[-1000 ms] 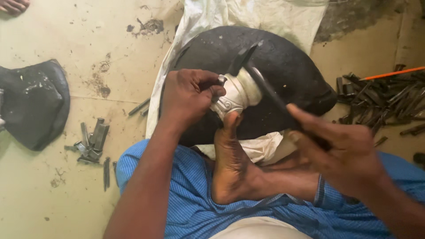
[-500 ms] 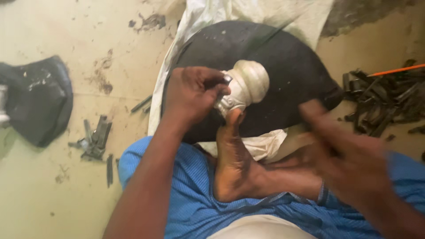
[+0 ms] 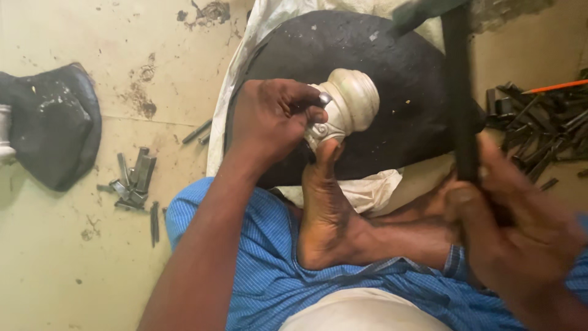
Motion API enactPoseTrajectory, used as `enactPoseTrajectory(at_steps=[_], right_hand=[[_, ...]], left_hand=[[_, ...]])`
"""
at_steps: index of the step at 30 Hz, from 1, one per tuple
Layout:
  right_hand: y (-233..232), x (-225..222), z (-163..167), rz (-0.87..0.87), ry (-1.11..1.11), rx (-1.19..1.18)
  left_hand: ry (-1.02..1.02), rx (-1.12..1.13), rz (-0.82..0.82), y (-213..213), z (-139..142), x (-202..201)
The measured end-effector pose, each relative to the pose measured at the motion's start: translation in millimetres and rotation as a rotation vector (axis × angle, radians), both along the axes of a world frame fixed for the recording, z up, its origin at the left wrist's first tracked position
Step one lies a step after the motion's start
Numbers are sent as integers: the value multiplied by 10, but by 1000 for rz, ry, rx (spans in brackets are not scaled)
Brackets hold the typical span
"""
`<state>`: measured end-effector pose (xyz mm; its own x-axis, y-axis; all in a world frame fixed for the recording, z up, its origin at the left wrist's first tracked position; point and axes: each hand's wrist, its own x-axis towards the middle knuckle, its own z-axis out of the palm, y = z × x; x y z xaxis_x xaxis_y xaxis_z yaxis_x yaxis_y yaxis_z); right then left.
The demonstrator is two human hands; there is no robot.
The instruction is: The person sits on the floor and uses a hammer and chisel to carve a decorative pattern into a silver-colored metal object. They repeatedly strike the chisel to create grooves and details on the object's surface.
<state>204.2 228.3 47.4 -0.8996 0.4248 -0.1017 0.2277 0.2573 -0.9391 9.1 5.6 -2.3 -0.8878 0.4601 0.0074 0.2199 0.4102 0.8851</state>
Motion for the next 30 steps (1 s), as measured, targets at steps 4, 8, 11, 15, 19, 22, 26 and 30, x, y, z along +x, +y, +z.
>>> enactPoseTrajectory(at_steps=[4, 8, 11, 15, 19, 22, 26, 30], right_hand=[[-20, 16, -40, 220, -324, 378], [1, 107, -104, 75, -98, 317], [24, 143, -167, 206, -270, 396], [32, 166, -201, 8, -58, 100], [22, 185, -201, 185, -325, 478], [4, 213, -206, 130, -170, 320], [-37, 246, -228, 189, -192, 351], [-61, 251, -213, 72, -37, 276]], left_hand=[[53, -151, -40, -2, 5, 3], [46, -31, -35, -7, 7, 24], [74, -132, -46, 10, -16, 13], [129, 2, -50, 5, -37, 19], [149, -89, -91, -5, -34, 27], [97, -74, -74, -2, -19, 29], [183, -120, -120, -1, 9, 19], [161, -129, -114, 7, 22, 16]])
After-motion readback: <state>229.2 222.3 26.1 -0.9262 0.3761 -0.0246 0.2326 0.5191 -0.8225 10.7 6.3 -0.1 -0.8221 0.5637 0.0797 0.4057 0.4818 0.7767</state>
